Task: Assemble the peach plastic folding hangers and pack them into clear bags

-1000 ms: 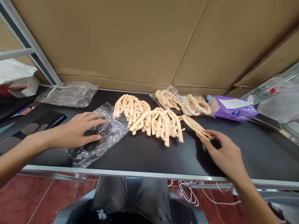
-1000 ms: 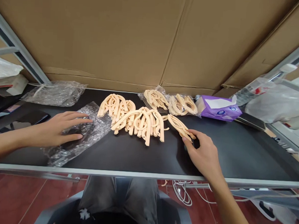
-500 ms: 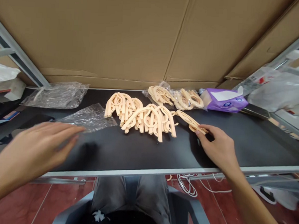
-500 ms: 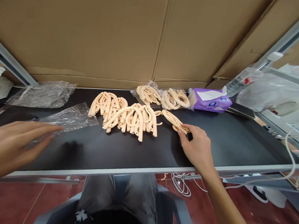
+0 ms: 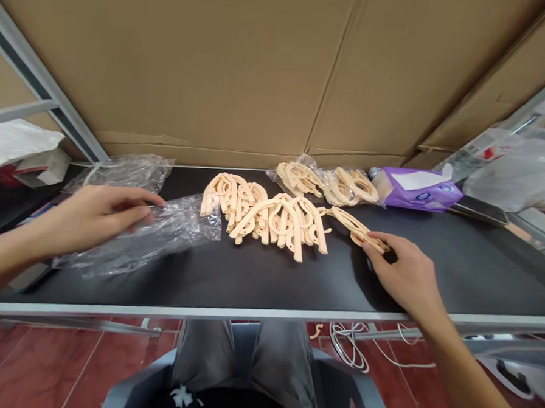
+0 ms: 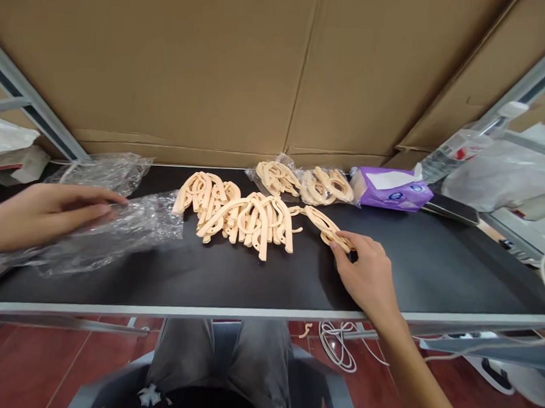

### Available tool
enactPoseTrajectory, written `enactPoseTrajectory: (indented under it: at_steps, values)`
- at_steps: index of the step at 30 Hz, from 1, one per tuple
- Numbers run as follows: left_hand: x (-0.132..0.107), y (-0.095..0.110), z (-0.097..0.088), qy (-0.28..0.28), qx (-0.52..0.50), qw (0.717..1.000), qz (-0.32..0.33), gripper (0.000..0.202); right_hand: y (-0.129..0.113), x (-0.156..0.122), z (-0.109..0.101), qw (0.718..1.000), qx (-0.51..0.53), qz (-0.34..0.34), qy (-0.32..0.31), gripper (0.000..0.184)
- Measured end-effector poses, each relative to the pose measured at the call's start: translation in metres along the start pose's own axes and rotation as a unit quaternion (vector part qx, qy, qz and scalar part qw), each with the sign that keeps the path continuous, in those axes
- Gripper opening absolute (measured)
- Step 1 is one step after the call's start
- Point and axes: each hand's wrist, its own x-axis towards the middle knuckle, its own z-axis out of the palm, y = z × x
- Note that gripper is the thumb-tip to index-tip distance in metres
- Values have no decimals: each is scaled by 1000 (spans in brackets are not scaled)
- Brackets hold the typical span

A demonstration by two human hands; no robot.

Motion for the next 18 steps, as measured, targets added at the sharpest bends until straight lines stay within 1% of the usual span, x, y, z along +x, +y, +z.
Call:
enactPoseTrajectory:
  at_steps: [1,3,5,8,10,12,15,16,17,18]
  values:
    - [7,5,2,-7,1,1000,-3,56,0,-1,-1,1000,3,2,3,34]
    - [19,9,-3,-22,0,1000,0,56,0,-2,-2,1000,11,1,6,32]
    - [26,5,-17,-44,-28,999,5,56,-1,-2,-3,1000,17,0,8,30]
    - [28,-5,-40,-78,-101,992,4,58,-2,-2,-5,1000,19,5,7,30]
    - [28,-10,-48,-97,-125,987,-4,58,-2,-2,-6,1000,19,6,5,30]
    - [29,-12,-45,-120,-130,984,-4,57,-3,-2,-6,1000,18,6,4,31]
    - [36,-9,-24,-147,-127,981,19,54,-4,-2,-7,1000,18,9,7,31]
    - [38,-6,-15,-140,-119,983,28,52,-5,-3,-7,1000,19,11,9,31]
    - [38,-2,-6,-120,-104,987,35,50,-5,-3,-8,1000,22,15,10,31]
    - [36,3,2,-85,-83,992,43,47,-5,-4,-9,999,26,22,13,31]
